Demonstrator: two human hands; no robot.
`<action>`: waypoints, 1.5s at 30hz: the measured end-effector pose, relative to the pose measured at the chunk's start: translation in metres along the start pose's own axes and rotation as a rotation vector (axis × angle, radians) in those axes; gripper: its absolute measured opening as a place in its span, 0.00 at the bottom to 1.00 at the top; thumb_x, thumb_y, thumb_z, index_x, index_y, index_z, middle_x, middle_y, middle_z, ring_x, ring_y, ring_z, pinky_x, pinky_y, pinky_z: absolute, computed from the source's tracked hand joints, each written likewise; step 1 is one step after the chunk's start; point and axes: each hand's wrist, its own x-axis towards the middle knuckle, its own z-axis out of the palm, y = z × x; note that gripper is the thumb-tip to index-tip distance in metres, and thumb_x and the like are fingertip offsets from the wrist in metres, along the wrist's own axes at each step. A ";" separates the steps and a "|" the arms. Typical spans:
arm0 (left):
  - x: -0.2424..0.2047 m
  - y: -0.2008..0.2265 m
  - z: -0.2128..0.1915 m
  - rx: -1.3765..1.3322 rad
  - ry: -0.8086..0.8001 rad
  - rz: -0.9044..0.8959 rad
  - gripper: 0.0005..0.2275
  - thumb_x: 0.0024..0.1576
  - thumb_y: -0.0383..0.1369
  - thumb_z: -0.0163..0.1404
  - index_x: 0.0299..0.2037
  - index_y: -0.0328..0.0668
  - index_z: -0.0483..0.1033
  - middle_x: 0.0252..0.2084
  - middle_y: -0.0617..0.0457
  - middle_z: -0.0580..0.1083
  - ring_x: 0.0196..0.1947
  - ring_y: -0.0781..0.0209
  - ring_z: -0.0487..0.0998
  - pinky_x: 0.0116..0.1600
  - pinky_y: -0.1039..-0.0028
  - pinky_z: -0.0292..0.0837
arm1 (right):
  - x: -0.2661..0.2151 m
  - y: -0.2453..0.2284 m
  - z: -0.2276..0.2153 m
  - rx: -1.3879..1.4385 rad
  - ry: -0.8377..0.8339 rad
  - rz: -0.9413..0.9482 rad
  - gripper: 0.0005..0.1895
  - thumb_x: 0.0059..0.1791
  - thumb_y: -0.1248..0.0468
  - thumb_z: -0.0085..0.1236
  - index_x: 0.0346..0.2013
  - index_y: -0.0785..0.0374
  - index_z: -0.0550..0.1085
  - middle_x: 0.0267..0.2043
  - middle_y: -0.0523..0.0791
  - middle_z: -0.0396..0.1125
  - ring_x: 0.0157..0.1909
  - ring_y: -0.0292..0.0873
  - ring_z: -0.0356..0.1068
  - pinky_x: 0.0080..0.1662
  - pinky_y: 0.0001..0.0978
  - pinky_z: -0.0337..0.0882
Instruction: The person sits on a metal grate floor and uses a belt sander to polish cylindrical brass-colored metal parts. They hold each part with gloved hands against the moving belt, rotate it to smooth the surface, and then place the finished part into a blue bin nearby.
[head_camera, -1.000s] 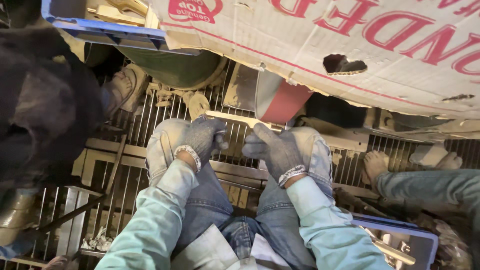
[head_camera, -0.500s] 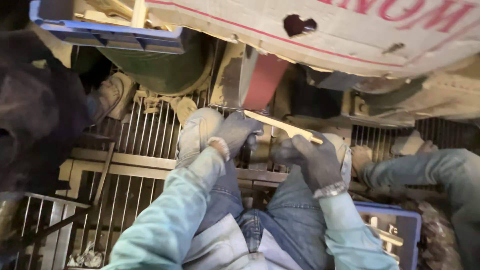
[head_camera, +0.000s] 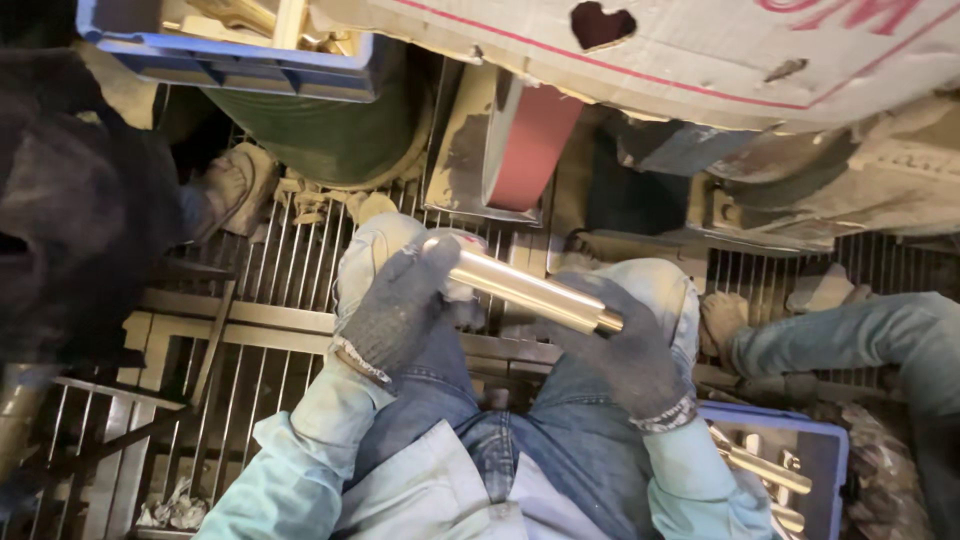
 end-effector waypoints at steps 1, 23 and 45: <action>0.000 -0.002 -0.004 -0.053 0.030 0.032 0.16 0.65 0.42 0.47 0.48 0.33 0.76 0.30 0.53 0.73 0.28 0.64 0.74 0.36 0.75 0.73 | 0.005 0.001 0.006 -0.012 -0.019 0.008 0.27 0.44 0.65 0.68 0.57 0.66 0.74 0.50 0.44 0.77 0.52 0.35 0.75 0.55 0.28 0.74; 0.172 0.109 -0.146 -0.545 0.434 0.348 0.12 0.62 0.37 0.44 0.48 0.37 0.72 0.33 0.50 0.76 0.34 0.57 0.78 0.46 0.60 0.82 | 0.051 0.023 0.043 -0.314 -0.333 0.213 0.23 0.45 0.57 0.60 0.52 0.66 0.75 0.43 0.48 0.79 0.48 0.44 0.80 0.54 0.33 0.75; 0.058 -0.076 -0.029 0.013 0.073 -0.225 0.09 0.60 0.33 0.48 0.37 0.33 0.76 0.25 0.49 0.75 0.23 0.56 0.76 0.34 0.69 0.73 | -0.001 0.019 0.004 -0.329 0.058 -0.078 0.22 0.48 0.61 0.61 0.57 0.59 0.73 0.47 0.50 0.76 0.49 0.48 0.78 0.51 0.38 0.74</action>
